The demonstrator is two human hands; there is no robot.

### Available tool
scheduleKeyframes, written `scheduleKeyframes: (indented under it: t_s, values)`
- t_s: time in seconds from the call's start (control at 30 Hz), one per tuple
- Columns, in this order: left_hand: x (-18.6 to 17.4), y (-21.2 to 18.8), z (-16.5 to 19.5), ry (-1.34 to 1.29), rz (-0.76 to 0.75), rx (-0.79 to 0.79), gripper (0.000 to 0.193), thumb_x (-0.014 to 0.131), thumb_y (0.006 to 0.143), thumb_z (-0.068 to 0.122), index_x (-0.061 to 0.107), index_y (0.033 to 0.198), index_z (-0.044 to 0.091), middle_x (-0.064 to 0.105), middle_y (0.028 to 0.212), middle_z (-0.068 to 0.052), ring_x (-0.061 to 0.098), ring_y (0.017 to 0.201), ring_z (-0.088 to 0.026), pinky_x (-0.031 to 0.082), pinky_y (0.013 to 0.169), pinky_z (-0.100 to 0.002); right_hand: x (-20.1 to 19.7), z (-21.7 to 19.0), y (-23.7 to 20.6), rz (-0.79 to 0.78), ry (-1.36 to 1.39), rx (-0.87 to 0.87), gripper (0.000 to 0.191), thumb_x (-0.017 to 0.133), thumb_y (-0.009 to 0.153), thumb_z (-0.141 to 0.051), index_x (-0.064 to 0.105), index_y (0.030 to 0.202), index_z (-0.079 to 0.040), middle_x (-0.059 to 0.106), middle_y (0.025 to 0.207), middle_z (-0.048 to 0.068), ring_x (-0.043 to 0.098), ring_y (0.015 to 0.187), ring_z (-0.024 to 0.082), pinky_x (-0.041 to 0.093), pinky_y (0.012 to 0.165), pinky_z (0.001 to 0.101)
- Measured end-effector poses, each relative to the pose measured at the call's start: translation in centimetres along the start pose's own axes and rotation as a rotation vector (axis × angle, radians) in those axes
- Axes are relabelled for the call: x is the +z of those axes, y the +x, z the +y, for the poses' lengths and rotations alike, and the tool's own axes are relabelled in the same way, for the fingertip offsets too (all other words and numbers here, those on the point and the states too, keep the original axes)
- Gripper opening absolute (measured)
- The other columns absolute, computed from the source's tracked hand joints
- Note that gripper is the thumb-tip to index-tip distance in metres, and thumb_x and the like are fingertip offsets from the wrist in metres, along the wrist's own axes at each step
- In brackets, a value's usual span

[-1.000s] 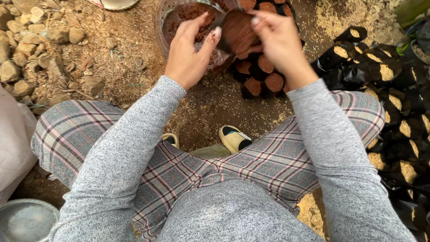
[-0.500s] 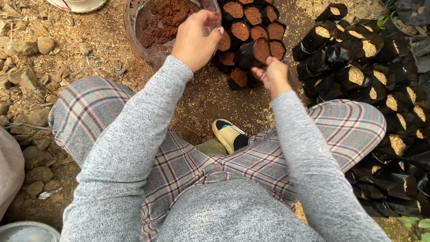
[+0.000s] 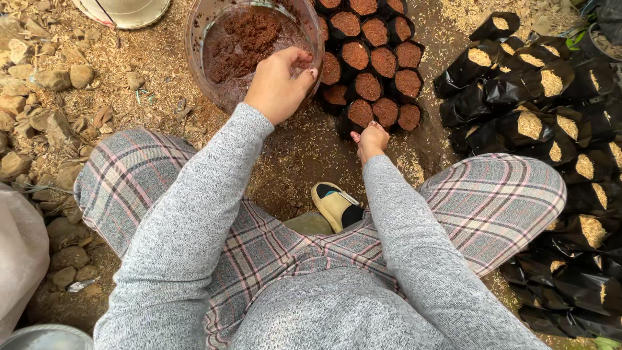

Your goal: The person sits on the ground and fills black plastic nursery bags with soil from a clear bowl. They scoop soil into each bag, pat it down, and place the filled bags in a row. The person repeats this process for multiple bags.

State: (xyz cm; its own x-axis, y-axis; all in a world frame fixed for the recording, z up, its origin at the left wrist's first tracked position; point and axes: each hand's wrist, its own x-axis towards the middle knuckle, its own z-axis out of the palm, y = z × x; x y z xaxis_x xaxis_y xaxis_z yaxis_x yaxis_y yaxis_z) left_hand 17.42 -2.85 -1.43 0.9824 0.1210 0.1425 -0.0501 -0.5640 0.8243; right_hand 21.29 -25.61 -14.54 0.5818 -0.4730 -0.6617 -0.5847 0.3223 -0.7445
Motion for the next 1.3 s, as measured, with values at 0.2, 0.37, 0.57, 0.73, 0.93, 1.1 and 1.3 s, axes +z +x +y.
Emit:
scheduleKeyframes:
  t_s: [0.2,0.37,0.57,0.73,0.93,1.1,1.3]
  values:
    - [0.0,-0.1,0.7,0.03,-0.039,0.003,0.031,0.07,0.093,0.019,0.071,0.115,-0.002,0.075,0.114,-0.02,0.071,0.109,-0.033,0.054,0.097,-0.042,0.0,-0.1,0.5,-0.069,-0.059,-0.079,0.025,0.055,0.103,-0.017,0.065,0.122,-0.004,0.069,0.08,0.015,0.065,0.048,0.026,0.053,0.041,0.0342]
    - [0.5,0.8,1.9,0.012,-0.106,-0.072,0.034,0.069,0.094,0.022,0.069,0.119,-0.001,0.074,0.114,-0.018,0.073,0.103,-0.03,0.057,0.092,-0.04,-0.9,-2.2,1.7,-0.129,0.243,-0.175,0.027,0.059,0.103,-0.018,0.062,0.125,-0.003,0.07,0.085,0.014,0.065,0.047,0.025,0.049,0.04,0.0325]
    - [1.9,1.9,3.0,-0.028,-0.143,-0.005,0.032,0.069,0.095,0.02,0.069,0.12,-0.001,0.075,0.113,-0.017,0.074,0.105,-0.028,0.057,0.094,-0.039,-4.4,-7.5,5.2,0.119,0.54,-0.267,0.024,0.061,0.102,-0.017,0.061,0.12,-0.002,0.068,0.086,0.018,0.063,0.046,0.027,0.054,0.041,0.0328]
    - [2.4,2.2,3.4,-0.028,-0.166,-0.021,0.034,0.069,0.094,0.021,0.068,0.12,-0.001,0.075,0.114,-0.016,0.073,0.105,-0.028,0.056,0.095,-0.04,-7.6,-7.8,7.0,0.353,0.434,-0.251,0.024,0.055,0.105,-0.023,0.063,0.113,-0.001,0.065,0.078,0.018,0.064,0.047,0.024,0.046,0.038,0.0294]
    - [1.8,1.7,3.0,-0.005,-0.174,-0.032,0.033,0.069,0.094,0.021,0.07,0.118,-0.001,0.074,0.115,-0.017,0.072,0.106,-0.029,0.055,0.095,-0.04,-7.8,-6.4,6.6,0.408,0.444,-0.096,0.024,0.056,0.101,-0.015,0.067,0.118,-0.001,0.068,0.081,0.021,0.058,0.047,0.026,0.047,0.039,0.0333]
    - [1.1,1.1,2.0,0.014,-0.152,-0.06,0.034,0.07,0.093,0.022,0.069,0.117,-0.002,0.075,0.114,-0.017,0.073,0.103,-0.03,0.056,0.092,-0.041,-5.7,-6.7,6.9,0.254,0.415,0.087,0.032,0.055,0.103,-0.015,0.055,0.131,0.0,0.066,0.099,0.019,0.07,0.061,0.033,0.062,0.052,0.0367]
    - [0.5,0.9,1.8,0.03,-0.156,-0.066,0.035,0.07,0.093,0.022,0.07,0.118,-0.002,0.075,0.114,-0.019,0.073,0.104,-0.032,0.056,0.093,-0.042,-5.2,-6.2,7.1,0.332,0.192,-0.04,0.041,0.058,0.1,-0.014,0.06,0.14,-0.004,0.069,0.108,0.012,0.077,0.064,0.024,0.064,0.057,0.0311]
